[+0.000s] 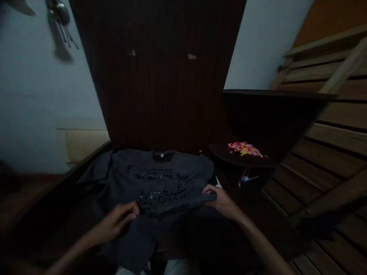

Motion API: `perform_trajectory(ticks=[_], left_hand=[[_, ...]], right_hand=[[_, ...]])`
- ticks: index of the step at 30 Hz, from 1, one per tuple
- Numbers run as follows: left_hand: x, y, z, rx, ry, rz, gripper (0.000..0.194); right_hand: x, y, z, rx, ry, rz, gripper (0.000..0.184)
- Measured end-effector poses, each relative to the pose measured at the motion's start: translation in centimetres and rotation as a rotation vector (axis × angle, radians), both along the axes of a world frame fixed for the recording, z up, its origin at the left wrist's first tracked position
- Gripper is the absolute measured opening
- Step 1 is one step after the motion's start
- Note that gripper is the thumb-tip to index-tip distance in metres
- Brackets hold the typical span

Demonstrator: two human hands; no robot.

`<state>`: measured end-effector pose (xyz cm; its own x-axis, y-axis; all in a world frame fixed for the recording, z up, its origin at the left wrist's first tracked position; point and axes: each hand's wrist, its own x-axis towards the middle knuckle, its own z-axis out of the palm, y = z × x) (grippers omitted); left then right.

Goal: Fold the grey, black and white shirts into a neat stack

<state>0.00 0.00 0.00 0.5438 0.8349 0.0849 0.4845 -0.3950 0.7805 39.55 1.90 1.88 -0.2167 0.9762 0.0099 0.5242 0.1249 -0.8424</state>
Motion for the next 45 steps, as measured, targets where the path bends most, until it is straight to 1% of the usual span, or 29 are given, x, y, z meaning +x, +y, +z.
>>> perform_trajectory(ticks=[2, 3, 5, 7, 8, 9, 10, 12, 14, 16, 18, 19, 21, 24, 26, 28, 30, 32, 35, 36, 38, 40, 41, 43, 45], left_hand=[[-2.5, 0.7, 1.7, -0.054, -0.066, -0.004, 0.047], [-3.6, 1.0, 2.5, -0.091, -0.084, -0.018, 0.049], [-5.4, 1.6, 3.6, -0.181, -0.089, -0.114, 0.052], [-6.2, 2.2, 4.1, -0.272, -0.051, -0.226, 0.054], [-6.3, 2.4, 4.1, -0.292, -0.033, -0.247, 0.053], [-6.1, 2.8, 4.0, -0.282, -0.019, -0.222, 0.052], [-5.8, 3.1, 3.7, -0.237, -0.007, -0.152, 0.051], [-4.9, 3.9, 2.7, -0.061, 0.041, 0.059, 0.046], [-4.2, 5.0, 1.4, 0.187, 0.13, 0.262, 0.04], [-4.1, 6.1, 0.0, 0.436, 0.232, 0.416, 0.038], [-4.5, 7.2, -1.1, 0.607, 0.338, 0.559, 0.04], [-4.8, 7.7, -1.5, 0.653, 0.39, 0.618, 0.041], [-5.4, 8.7, -1.8, 0.696, 0.484, 0.703, 0.043], [-6.2, 9.9, -1.7, 0.715, 0.596, 0.73, 0.045], [-6.8, 10.5, -1.6, 0.719, 0.646, 0.727, 0.045], [-7.6, 11.0, -1.7, 0.725, 0.674, 0.752, 0.044], [-8.5, 11.2, -1.9, 0.727, 0.692, 0.785, 0.046], [-9.3, 11.3, -2.0, 0.72, 0.706, 0.79, 0.048], [-9.9, 11.5, -2.0, 0.717, 0.708, 0.776, 0.051], [-9.9, 11.5, -1.9, 0.721, 0.7, 0.776, 0.051], [-9.6, 11.7, -1.6, 0.734, 0.671, 0.787, 0.052], [-9.0, 12.0, -1.1, 0.759, 0.624, 0.793, 0.052], [-8.5, 12.2, -0.8, 0.776, 0.597, 0.788, 0.051], [-7.4, 12.7, -0.3, 0.803, 0.541, 0.746, 0.048], [-5.8, 13.1, 0.0, 0.81, 0.495, 0.676, 0.044]], right_hand=[[1.2, -0.5, 1.4, 0.005, -0.011, -0.037, 0.039], [1.7, -0.7, 2.0, -0.003, -0.022, -0.032, 0.04], [2.4, -0.9, 2.8, -0.046, -0.056, 0.029, 0.042], [2.8, -1.0, 3.1, -0.115, -0.106, 0.161, 0.043], [2.8, -0.9, 2.9, -0.153, -0.134, 0.224, 0.045], [2.7, -0.8, 2.6, -0.19, -0.16, 0.261, 0.048], [2.6, -0.6, 2.0, -0.216, -0.18, 0.259, 0.05], [2.4, 0.0, 0.7, -0.22, -0.212, 0.152, 0.053], [2.2, 0.6, -0.9, -0.151, -0.257, 0.005, 0.051], [2.2, 1.1, -2.5, -0.048, -0.323, -0.11, 0.046], [2.2, 1.5, -3.8, 0.039, -0.373, -0.215, 0.041], [2.3, 1.7, -4.3, 0.073, -0.376, -0.269, 0.039], [2.2, 2.2, -5.1, 0.116, -0.329, -0.356, 0.036], [2.1, 3.0, -5.5, 0.117, -0.178, -0.405, 0.032], [2.3, 3.4, -5.4, 0.077, -0.073, -0.406, 0.028], [3.1, 3.4, -5.1, 0.039, 0.004, -0.408, 0.019], [4.2, 3.1, -4.8, 0.032, 0.028, -0.418, 0.013], [5.2, 2.5, -4.7, 0.008, 0.006, -0.393, 0.016], [5.8, 2.0, -4.2, -0.057, -0.093, -0.336, 0.019], [5.7, 2.1, -3.9, -0.045, -0.134, -0.351, 0.02], [5.4, 2.7, -2.9, 0.035, -0.224, -0.452, 0.023], [4.9, 4.0, -1.7, 0.098, -0.33, -0.573, 0.031], [4.6, 4.9, -1.1, 0.095, -0.391, -0.614, 0.035], [4.4, 6.9, -0.3, 0.043, -0.514, -0.677, 0.047], [4.5, 8.8, -0.2, -0.054, -0.594, -0.705, 0.059]])
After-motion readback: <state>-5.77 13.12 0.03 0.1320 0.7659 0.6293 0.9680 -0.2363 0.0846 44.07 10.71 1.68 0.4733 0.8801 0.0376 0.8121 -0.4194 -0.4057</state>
